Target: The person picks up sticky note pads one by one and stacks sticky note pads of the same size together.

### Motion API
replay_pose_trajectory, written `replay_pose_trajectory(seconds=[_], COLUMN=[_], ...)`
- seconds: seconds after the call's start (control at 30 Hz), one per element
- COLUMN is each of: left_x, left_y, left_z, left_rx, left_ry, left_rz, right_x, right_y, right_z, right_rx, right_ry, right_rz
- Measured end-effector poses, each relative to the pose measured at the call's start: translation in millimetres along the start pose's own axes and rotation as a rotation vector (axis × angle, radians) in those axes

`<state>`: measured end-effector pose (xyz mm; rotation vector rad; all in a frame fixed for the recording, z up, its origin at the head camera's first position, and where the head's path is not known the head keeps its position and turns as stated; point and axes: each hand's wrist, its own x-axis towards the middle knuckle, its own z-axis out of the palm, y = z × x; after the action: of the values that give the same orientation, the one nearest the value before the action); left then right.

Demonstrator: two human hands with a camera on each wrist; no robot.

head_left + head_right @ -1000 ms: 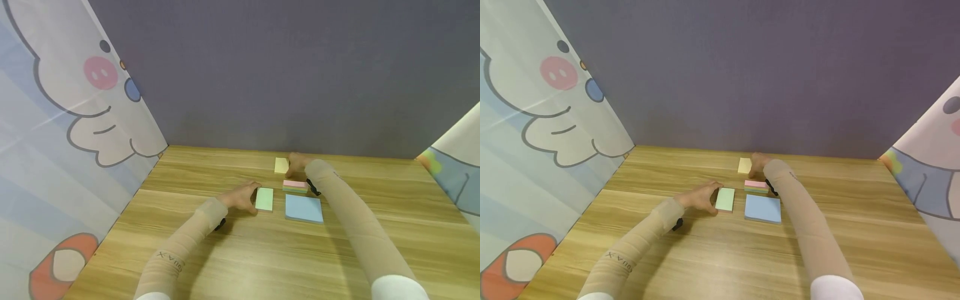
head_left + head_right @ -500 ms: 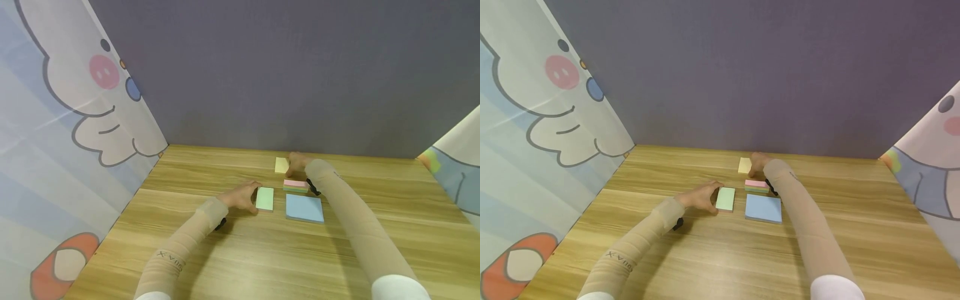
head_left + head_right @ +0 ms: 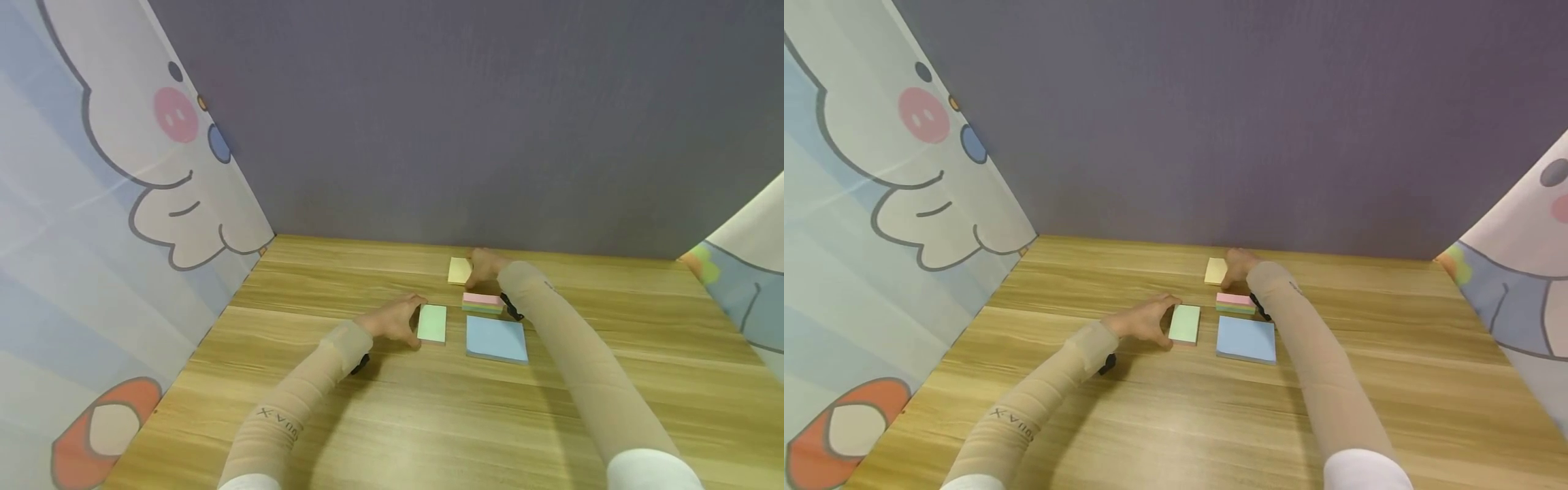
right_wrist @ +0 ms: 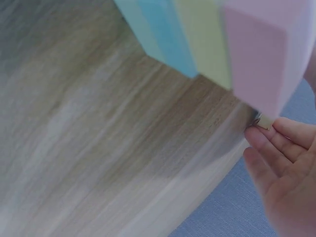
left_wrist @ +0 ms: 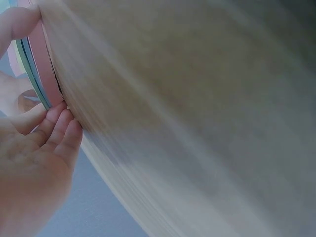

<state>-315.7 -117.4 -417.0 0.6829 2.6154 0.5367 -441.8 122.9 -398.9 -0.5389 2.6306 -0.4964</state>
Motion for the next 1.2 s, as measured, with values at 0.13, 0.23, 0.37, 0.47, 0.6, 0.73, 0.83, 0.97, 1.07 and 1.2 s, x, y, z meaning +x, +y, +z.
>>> replay_pose_trajectory(seconds=[0.13,0.23,0.37,0.47,0.6,0.73,0.83,0.97,1.07,1.2], left_x=[0.7,1.8,4.2,5.2,5.7,4.2,3.1,2.4,2.0,1.9], left_y=[-0.5,1.6,6.6,8.3,8.5,9.4,9.8,10.0,9.7,9.4], left_z=[0.6,2.2,3.0,0.2,-1.6,-0.8,-0.9,-1.6,-1.4,0.1], left_rx=[-0.002,0.002,-0.001,-0.005,-0.005,-0.026,-0.033,-0.023,-0.018,-0.022], left_ry=[0.003,0.007,0.006,0.009,0.006,-0.01,-0.007,0.005,-0.004,-0.019], left_rz=[0.003,0.019,0.036,0.039,0.03,0.018,0.024,0.026,0.015,0.003], right_x=[1,-2,-11,-13,-12,-12,-13,-15,-16,-18], right_y=[1,0,-2,-4,-5,-5,-5,-7,-8,-8], right_z=[1,1,-1,-4,-6,-6,-6,-7,-8,-8], right_rx=[-0.037,-0.078,-0.119,-0.134,-0.152,-0.176,-0.173,-0.17,-0.175,-0.174], right_ry=[0.021,0.026,0.045,0.068,0.09,0.101,0.105,0.124,0.135,0.137], right_rz=[-0.015,-0.014,-0.011,-0.035,-0.053,-0.055,-0.056,-0.064,-0.072,-0.069])
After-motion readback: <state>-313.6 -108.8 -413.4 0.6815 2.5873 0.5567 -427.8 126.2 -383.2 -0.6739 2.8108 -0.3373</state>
